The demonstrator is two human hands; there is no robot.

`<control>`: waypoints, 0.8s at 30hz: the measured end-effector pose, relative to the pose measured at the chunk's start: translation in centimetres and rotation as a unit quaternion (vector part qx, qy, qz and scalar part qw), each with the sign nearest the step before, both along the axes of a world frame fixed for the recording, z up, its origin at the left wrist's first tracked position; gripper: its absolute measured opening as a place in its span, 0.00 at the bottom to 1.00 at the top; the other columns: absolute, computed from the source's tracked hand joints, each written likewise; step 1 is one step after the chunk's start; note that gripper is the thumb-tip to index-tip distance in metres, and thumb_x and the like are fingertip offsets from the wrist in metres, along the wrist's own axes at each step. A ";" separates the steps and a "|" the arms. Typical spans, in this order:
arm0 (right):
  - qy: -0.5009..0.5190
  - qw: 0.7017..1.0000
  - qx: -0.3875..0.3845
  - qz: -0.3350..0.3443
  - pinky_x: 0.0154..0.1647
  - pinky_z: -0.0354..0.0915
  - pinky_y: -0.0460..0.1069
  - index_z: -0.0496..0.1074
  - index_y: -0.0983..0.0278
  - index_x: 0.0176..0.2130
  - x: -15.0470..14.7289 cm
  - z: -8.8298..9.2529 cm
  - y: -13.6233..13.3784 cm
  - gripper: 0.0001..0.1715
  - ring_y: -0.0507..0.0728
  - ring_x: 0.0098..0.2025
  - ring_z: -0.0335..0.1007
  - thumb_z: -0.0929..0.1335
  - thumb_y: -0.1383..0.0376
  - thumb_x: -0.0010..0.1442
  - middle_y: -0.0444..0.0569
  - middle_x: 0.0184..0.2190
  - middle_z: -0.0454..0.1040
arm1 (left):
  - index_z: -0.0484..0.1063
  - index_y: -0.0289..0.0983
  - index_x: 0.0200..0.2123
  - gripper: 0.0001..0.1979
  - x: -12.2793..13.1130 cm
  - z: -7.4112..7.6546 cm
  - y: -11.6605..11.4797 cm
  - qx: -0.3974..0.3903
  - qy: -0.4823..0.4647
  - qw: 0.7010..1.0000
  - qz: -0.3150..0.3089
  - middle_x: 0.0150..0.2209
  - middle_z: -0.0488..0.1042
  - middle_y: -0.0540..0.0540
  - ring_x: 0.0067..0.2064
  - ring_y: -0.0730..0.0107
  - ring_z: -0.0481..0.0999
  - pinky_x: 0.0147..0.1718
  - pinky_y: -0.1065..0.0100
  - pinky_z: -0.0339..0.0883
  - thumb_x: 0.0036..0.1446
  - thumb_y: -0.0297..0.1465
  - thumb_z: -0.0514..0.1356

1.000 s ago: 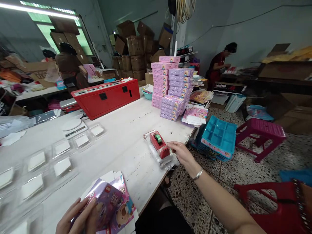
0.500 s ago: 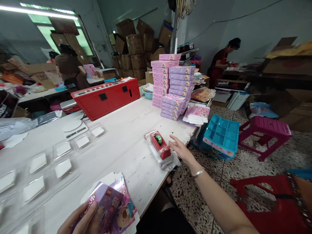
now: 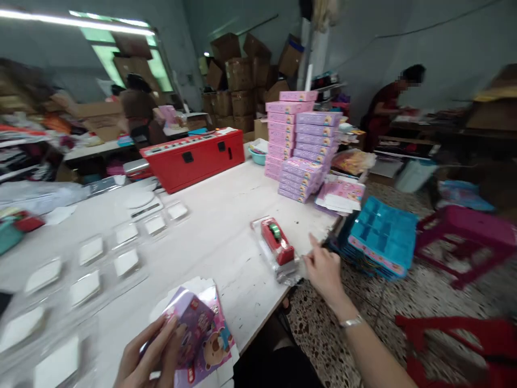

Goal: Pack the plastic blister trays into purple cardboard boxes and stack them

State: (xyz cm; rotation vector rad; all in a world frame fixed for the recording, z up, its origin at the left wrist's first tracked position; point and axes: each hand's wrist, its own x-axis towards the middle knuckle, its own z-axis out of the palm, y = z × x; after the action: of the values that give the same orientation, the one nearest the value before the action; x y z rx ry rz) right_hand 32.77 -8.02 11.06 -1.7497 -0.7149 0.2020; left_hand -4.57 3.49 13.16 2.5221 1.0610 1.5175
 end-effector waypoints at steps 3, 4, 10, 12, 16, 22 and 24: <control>0.030 0.993 0.073 0.087 0.44 0.67 0.56 0.62 0.60 0.70 -2.7 1.5 0.7 0.40 0.59 0.33 0.71 0.70 0.56 0.63 0.42 0.28 0.74 | 0.77 0.44 0.54 0.18 1.1 0.6 -0.9 0.013 0.003 1.000 -0.004 0.47 0.79 0.44 0.43 0.64 0.83 0.42 0.66 0.82 0.61 0.25 0.65; 0.080 0.981 0.105 0.140 0.40 0.68 0.54 0.58 0.58 0.71 -4.5 2.2 1.5 0.42 0.57 0.31 0.71 0.70 0.56 0.64 0.42 0.30 0.76 | 0.74 0.43 0.58 0.22 1.5 0.6 -1.0 0.010 -0.002 1.000 0.010 0.46 0.79 0.44 0.44 0.63 0.83 0.43 0.64 0.82 0.61 0.25 0.65; 0.304 0.849 0.157 0.404 0.29 0.71 0.48 0.57 0.53 0.72 -17.7 6.7 7.4 0.45 0.50 0.24 0.67 0.74 0.59 0.62 0.46 0.39 0.82 | 0.33 0.41 0.75 0.50 2.2 -0.2 -1.2 -0.048 -0.093 0.994 0.038 0.61 0.70 0.29 0.47 0.62 0.82 0.39 0.62 0.82 0.62 0.28 0.65; 0.330 0.819 0.151 0.444 0.30 0.71 0.47 0.58 0.53 0.72 -20.0 7.4 8.4 0.46 0.49 0.25 0.68 0.75 0.59 0.60 0.45 0.40 0.82 | 0.28 0.43 0.75 0.52 2.3 -0.2 -1.3 -0.037 -0.097 0.994 0.019 0.64 0.66 0.26 0.48 0.62 0.82 0.39 0.61 0.81 0.63 0.26 0.64; 0.341 0.809 0.144 0.457 0.38 0.72 0.48 0.62 0.56 0.70 -20.3 7.5 8.3 0.42 0.52 0.34 0.74 0.75 0.58 0.61 0.42 0.34 0.78 | 0.30 0.42 0.75 0.49 2.4 0.4 -1.2 -0.039 -0.089 0.995 0.022 0.62 0.68 0.26 0.48 0.62 0.82 0.42 0.58 0.81 0.65 0.29 0.63; 0.256 0.840 0.137 0.459 0.49 0.73 0.52 0.61 0.54 0.70 -18.8 7.2 6.4 0.39 0.54 0.39 0.75 0.73 0.59 0.65 0.41 0.32 0.74 | 0.36 0.41 0.75 0.43 2.5 0.7 -1.2 -0.053 -0.069 0.995 0.039 0.61 0.69 0.27 0.47 0.61 0.82 0.44 0.57 0.82 0.67 0.30 0.61; 0.256 0.837 0.147 0.461 0.44 0.74 0.51 0.62 0.53 0.70 -18.7 7.3 5.9 0.37 0.54 0.37 0.76 0.73 0.58 0.66 0.41 0.31 0.75 | 0.37 0.41 0.75 0.43 2.5 0.5 -1.2 -0.058 -0.072 0.995 0.035 0.61 0.69 0.27 0.48 0.61 0.81 0.43 0.59 0.82 0.66 0.29 0.61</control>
State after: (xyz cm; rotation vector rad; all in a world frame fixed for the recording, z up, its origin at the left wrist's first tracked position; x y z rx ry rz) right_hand 14.11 -2.13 18.40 -0.8642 -1.0643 1.1132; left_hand -2.07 2.29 13.67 2.2838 1.1913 1.5785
